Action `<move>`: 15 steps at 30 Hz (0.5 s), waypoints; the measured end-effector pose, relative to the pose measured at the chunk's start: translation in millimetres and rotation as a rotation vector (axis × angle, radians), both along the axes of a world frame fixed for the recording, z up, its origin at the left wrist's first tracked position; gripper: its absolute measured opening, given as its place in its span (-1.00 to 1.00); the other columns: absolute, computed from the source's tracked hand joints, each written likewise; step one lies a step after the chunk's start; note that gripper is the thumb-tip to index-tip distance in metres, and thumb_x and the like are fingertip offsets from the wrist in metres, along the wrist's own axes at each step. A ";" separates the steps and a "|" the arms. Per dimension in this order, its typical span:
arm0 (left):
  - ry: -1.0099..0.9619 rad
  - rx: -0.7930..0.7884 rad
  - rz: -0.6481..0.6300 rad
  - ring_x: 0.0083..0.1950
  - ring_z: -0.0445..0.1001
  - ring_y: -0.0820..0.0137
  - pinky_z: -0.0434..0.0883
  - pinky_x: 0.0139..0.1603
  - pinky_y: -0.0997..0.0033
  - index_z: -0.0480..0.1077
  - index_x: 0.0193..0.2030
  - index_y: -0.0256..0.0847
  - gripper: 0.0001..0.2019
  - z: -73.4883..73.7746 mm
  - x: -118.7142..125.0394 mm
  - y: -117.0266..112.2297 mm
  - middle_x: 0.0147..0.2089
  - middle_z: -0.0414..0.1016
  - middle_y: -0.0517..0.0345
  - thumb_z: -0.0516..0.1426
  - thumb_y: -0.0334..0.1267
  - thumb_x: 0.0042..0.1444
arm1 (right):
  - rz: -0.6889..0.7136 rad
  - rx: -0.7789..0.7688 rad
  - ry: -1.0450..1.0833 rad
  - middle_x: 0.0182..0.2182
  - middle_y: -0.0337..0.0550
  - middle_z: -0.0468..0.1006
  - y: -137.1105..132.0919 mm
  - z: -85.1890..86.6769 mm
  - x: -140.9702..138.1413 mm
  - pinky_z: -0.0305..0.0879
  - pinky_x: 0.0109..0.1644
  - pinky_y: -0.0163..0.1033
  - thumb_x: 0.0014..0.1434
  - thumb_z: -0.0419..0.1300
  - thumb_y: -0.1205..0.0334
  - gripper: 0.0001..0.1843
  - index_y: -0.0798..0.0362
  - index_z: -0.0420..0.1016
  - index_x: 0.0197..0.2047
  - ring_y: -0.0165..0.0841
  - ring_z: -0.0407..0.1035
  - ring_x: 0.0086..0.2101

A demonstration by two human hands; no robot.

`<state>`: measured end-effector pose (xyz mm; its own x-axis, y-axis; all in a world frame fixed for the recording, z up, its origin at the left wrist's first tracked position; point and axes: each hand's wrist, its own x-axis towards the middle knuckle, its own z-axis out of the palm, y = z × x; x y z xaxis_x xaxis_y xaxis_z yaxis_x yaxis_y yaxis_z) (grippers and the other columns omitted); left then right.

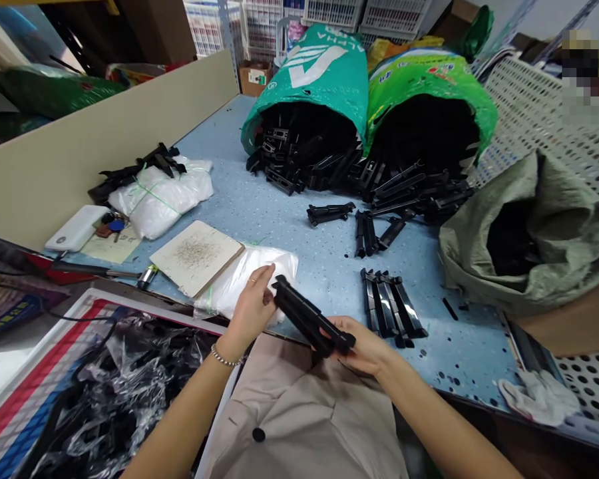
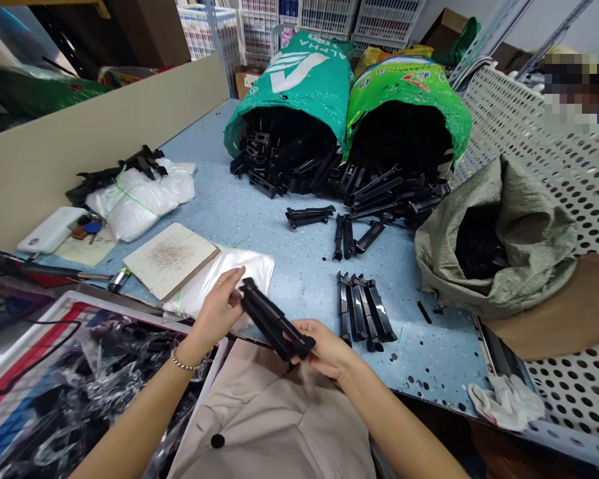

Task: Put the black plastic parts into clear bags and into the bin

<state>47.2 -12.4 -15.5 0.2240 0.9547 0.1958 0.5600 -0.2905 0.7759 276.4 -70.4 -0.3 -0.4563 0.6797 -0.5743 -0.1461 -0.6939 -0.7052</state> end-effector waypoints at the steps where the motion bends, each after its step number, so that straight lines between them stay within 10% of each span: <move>1: 0.041 0.030 -0.005 -0.21 0.53 0.42 0.52 -0.08 0.28 0.09 0.34 -0.14 -0.37 -0.1 -1.0 -2.3 0.31 0.17 -0.19 0.04 -0.49 0.10 | -0.066 -0.051 0.019 -0.54 -0.20 0.47 -3.7 -8.9 -2.4 0.21 -0.56 -0.40 -0.03 0.33 0.05 -0.73 0.08 0.46 -0.44 -0.43 0.35 -0.53; 5: 0.187 0.207 -0.209 0.29 0.28 0.19 0.38 0.20 0.18 -0.14 0.42 -0.11 -0.30 1.0 5.7 -25.6 0.38 0.07 -0.16 -0.08 -0.56 0.16 | -0.203 -0.031 0.003 -0.46 -0.11 0.52 -0.4 -27.8 -7.8 0.24 -0.57 -0.37 -0.01 0.28 0.04 -0.75 0.06 0.48 -0.39 -0.37 0.38 -0.48; 10: 0.172 0.235 -0.507 0.30 0.28 0.23 0.40 0.19 0.22 -0.18 0.43 -0.15 -0.31 10.4 30.4 -55.9 0.35 0.17 -0.17 -0.05 -0.54 0.19 | -0.287 0.400 -0.346 -0.41 -0.18 0.52 7.6 -12.4 -33.9 0.37 -0.24 -0.21 0.04 0.22 0.17 -0.86 0.05 0.49 -0.34 -0.30 0.39 -0.34; 15: 0.133 0.100 -0.329 0.09 0.49 0.27 0.46 0.11 0.29 0.35 0.17 -0.05 -0.63 52.8 -18.7 -75.5 0.08 0.49 -0.01 0.09 -0.26 0.21 | 0.207 0.834 -0.457 -0.12 -0.15 0.55 1.4 23.6 -36.2 0.35 -0.02 -0.18 0.20 0.07 0.25 -0.65 -0.06 0.45 0.06 -0.28 0.42 -0.14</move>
